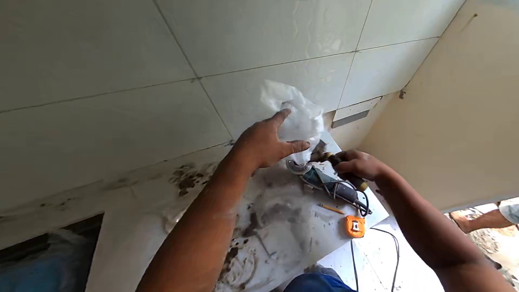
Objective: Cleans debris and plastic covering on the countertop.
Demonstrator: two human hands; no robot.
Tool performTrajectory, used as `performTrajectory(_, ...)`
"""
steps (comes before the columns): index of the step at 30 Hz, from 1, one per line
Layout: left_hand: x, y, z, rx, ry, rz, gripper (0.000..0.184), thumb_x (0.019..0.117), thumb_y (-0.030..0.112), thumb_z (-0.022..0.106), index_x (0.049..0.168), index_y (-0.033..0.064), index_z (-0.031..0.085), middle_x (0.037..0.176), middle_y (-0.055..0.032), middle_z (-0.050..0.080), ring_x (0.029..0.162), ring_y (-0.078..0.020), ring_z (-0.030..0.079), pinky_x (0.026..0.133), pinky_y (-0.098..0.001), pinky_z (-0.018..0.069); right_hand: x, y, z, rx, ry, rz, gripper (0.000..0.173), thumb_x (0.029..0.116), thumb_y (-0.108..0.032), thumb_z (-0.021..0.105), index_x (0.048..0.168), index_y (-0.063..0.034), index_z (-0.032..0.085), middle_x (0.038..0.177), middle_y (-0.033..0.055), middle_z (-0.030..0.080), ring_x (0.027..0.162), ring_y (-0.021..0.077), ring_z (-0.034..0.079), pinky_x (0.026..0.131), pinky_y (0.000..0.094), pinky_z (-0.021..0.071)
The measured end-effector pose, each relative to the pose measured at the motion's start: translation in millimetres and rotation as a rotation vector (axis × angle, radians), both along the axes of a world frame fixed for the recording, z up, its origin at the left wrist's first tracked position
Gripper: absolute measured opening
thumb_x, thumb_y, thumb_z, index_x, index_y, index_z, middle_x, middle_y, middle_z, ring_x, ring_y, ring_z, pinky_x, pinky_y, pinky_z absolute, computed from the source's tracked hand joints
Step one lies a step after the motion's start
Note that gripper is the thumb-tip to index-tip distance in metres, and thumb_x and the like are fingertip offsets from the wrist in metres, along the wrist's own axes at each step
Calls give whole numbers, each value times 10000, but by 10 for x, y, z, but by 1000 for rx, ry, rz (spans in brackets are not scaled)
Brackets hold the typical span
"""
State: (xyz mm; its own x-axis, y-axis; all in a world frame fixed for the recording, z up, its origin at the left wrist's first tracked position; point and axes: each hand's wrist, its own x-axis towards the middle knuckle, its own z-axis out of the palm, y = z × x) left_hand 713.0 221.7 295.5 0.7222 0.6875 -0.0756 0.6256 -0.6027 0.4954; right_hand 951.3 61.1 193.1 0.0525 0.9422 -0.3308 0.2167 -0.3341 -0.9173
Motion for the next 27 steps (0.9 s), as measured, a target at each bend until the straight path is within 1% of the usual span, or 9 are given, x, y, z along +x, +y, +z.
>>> performTrajectory(2, 75, -20, 72, 39, -171, 19, 839, 871, 584, 749, 1564, 236, 428, 1438, -162, 583, 1297, -363, 578, 1055, -628, 459, 369, -174, -75, -22, 5, -45, 155, 914, -174, 601, 999, -56, 657, 684, 13, 626, 562, 84, 581, 546, 252, 508)
performTrajectory(5, 105, 186, -180, 42, -403, 166, 505, 989, 410, 652, 1396, 121, 577, 1232, -128, 682, 1107, -253, 676, 957, -501, 543, 814, -338, -249, -82, -44, -81, 135, 901, -152, 617, 982, -54, 662, 675, 8, 629, 571, 93, 593, 563, 260, 517)
performTrajectory(7, 167, 467, -549, -55, -347, 314, 413, 1032, 324, 604, 1353, 65, 596, 1205, -177, 682, 1099, -308, 672, 965, -559, 521, 1030, -350, -407, -127, -62, -76, 146, 898, -145, 623, 1005, -56, 666, 686, 4, 630, 581, 93, 595, 582, 264, 522)
performTrajectory(12, 341, 1079, -1823, -193, 14, 428, 613, 946, 243, 701, 1486, 41, 490, 1383, -282, 579, 1268, -489, 565, 1030, -702, 440, 1319, -92, -872, -265, -101, 34, 226, 937, -176, 637, 1114, -36, 649, 790, 19, 642, 653, 108, 608, 645, 295, 537)
performTrajectory(15, 348, 1337, -2407, -139, 155, 348, 808, 880, 260, 792, 1564, 77, 403, 1560, -216, 438, 1416, -455, 423, 1112, -713, 343, 1343, 154, -1083, -305, -144, 95, 208, 940, -185, 638, 1082, -33, 648, 779, 29, 631, 647, 119, 594, 645, 316, 524)
performTrajectory(18, 366, 1398, -2550, -98, 301, 295, 814, 900, 284, 768, 1587, 108, 369, 1540, -220, 465, 1439, -460, 393, 1135, -711, 301, 1323, 325, -1206, -340, -163, 121, 210, 954, -200, 637, 1084, -35, 652, 793, 36, 631, 659, 124, 588, 659, 325, 517)
performTrajectory(21, 322, 1406, -2600, -46, 322, 304, 428, 939, 271, 694, 1325, 88, 667, 1332, -200, 633, 1324, -434, 511, 1096, -679, 362, 1286, 422, -1296, -366, -188, 133, 233, 985, -230, 633, 1107, -34, 665, 831, 45, 650, 690, 124, 598, 691, 331, 522)
performTrajectory(22, 291, 1402, -2603, -38, 293, 315, 352, 951, 279, 678, 1240, 81, 707, 1279, -199, 653, 1273, -422, 553, 1057, -666, 407, 1271, 434, -1306, -367, -204, 137, 240, 998, -236, 632, 1120, -33, 666, 863, 56, 658, 721, 129, 606, 722, 342, 526)
performTrajectory(27, 42, 1196, -2504, -65, 171, 285, 271, 984, 201, 640, 1185, 27, 694, 1227, -216, 669, 1183, -403, 624, 1000, -645, 469, 1187, 287, -1229, -355, -447, 93, 455, 983, -301, 691, 1350, -47, 609, 1211, 194, 675, 1085, 311, 655, 982, 536, 503)
